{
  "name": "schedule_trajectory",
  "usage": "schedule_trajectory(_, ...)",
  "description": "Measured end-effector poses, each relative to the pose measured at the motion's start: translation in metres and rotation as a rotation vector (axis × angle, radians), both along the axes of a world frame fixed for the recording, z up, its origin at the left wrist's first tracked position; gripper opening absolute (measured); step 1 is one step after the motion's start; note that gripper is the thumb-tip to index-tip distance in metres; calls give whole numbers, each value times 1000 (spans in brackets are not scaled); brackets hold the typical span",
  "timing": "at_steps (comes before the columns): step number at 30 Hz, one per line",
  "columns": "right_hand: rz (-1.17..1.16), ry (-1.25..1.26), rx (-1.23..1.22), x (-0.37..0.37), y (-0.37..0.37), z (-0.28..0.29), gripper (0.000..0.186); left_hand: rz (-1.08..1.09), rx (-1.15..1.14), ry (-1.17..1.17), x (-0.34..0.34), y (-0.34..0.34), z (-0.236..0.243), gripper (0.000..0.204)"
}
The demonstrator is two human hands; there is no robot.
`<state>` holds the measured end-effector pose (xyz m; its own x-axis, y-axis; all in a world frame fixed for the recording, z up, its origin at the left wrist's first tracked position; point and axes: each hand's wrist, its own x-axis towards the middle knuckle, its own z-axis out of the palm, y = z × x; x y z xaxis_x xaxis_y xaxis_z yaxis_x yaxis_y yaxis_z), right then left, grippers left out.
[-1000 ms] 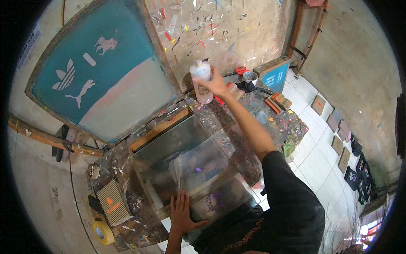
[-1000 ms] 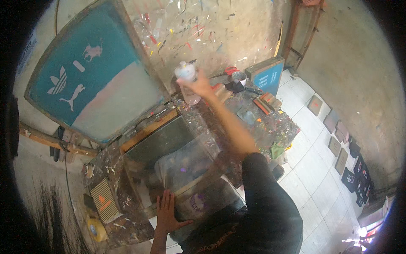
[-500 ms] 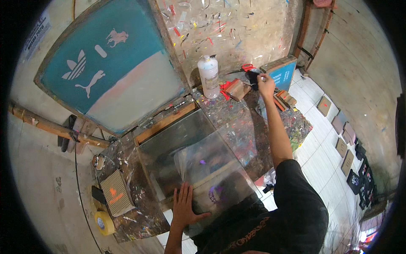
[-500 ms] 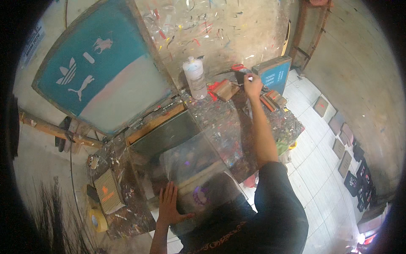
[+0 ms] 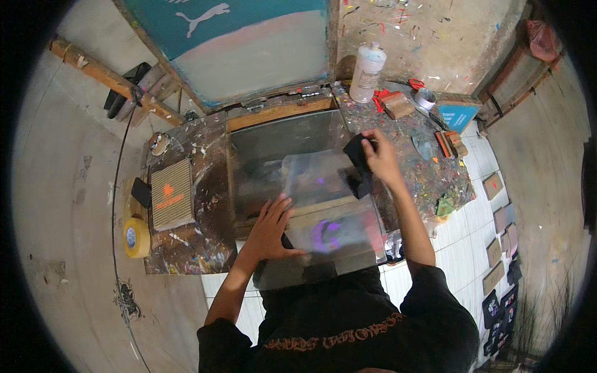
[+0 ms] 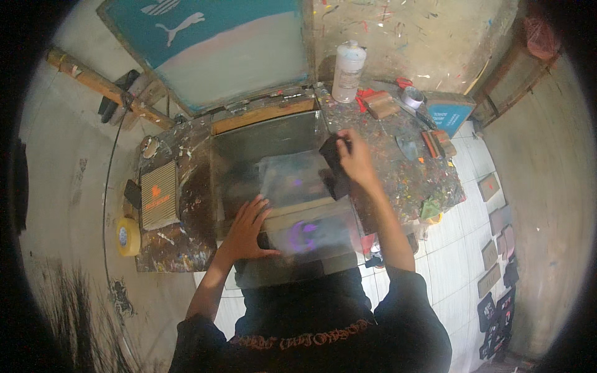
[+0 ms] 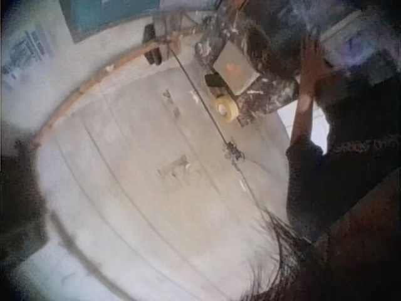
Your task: The person secures a stencil onto a screen printing frame using tape, then wipes the surface with a cloth. They also handle a spray bottle and a transparent sheet, cleaning the work area.
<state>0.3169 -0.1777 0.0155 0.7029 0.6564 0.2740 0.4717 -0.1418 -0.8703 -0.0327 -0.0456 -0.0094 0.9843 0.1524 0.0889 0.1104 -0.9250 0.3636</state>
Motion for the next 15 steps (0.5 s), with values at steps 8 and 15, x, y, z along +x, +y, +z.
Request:
schedule_trajectory(8,638,-601,-129,-40,74,-44,37,-24,-22,-12,7,4,-4,120)
schedule_trajectory(15,655,-812,-320,-46,2,-28,47,5,-17,-21,2,2,-12,133)
